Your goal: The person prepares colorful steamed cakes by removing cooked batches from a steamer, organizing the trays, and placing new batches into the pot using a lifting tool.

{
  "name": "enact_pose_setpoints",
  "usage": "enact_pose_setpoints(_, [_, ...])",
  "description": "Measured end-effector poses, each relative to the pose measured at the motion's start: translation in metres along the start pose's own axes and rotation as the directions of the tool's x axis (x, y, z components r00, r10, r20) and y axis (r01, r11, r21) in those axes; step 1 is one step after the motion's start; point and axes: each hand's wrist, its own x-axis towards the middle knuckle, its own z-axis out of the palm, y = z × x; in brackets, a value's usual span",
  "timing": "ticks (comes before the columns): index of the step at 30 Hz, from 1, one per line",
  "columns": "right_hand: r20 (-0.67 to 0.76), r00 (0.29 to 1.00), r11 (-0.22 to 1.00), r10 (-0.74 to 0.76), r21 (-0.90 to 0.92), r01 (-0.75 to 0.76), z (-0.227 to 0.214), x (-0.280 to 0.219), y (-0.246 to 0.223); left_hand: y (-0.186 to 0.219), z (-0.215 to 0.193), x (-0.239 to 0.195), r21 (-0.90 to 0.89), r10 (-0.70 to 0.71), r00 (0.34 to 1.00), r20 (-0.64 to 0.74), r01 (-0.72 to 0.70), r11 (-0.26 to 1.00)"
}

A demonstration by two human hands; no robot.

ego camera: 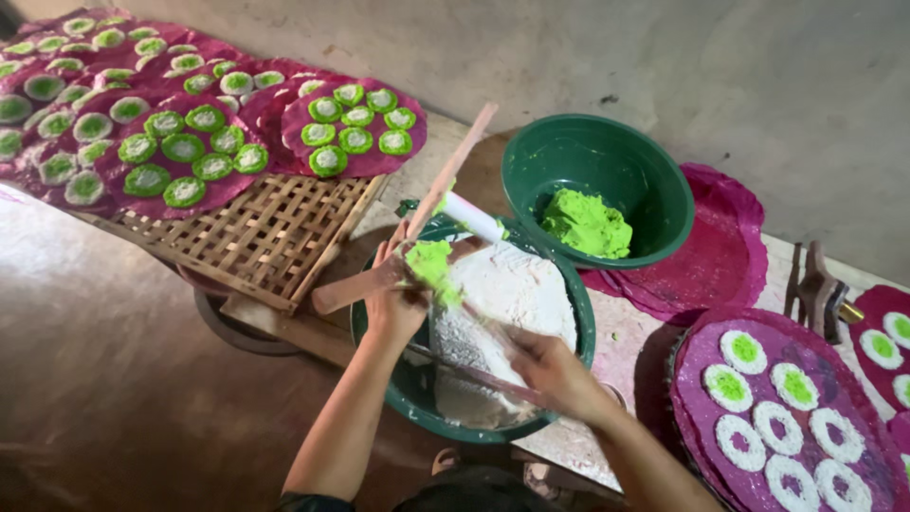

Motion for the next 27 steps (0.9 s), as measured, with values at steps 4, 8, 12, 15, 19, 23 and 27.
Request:
enact_pose_setpoints(4, [-0.223,0.961,0.982,0.166,-0.054,-0.182,-0.013,0.018,-0.028,0.039,-0.006,0.021,0.053,-0.052,0.996,0.067,0.048,0.997])
enact_pose_setpoints(8, [-0.261,0.952,0.983,-0.158,-0.133,0.126,0.025,0.028,-0.033,0.031,0.001,0.037,0.173,-0.071,0.994,0.087,0.055,0.983])
enact_pose_setpoints(12, [-0.143,0.988,0.994,0.063,-0.077,-0.075,0.022,0.020,-0.019,-0.004,0.013,0.043,-0.537,-0.220,0.963,-0.156,0.105,0.837])
enact_pose_setpoints(15, [0.013,0.977,0.974,0.214,0.078,-0.215,-0.027,0.017,-0.010,-0.025,0.013,0.064,-0.903,-0.578,0.748,0.327,0.428,0.043])
enact_pose_setpoints(19, [-0.164,0.942,0.956,0.291,0.029,-0.291,-0.132,0.043,-0.036,-0.018,-0.004,0.053,-0.625,-0.454,0.861,0.231,0.489,0.609])
enact_pose_setpoints(23, [-0.369,0.849,0.923,-0.379,-0.219,0.317,-0.146,0.044,-0.081,0.036,0.022,0.023,-0.681,-0.142,0.669,0.730,0.728,-0.074])
enact_pose_setpoints(27, [-0.479,0.765,0.486,-0.431,0.591,0.644,-0.088,-0.006,-0.086,0.131,0.050,-0.049,-0.289,0.288,0.396,0.872,0.891,-0.350])
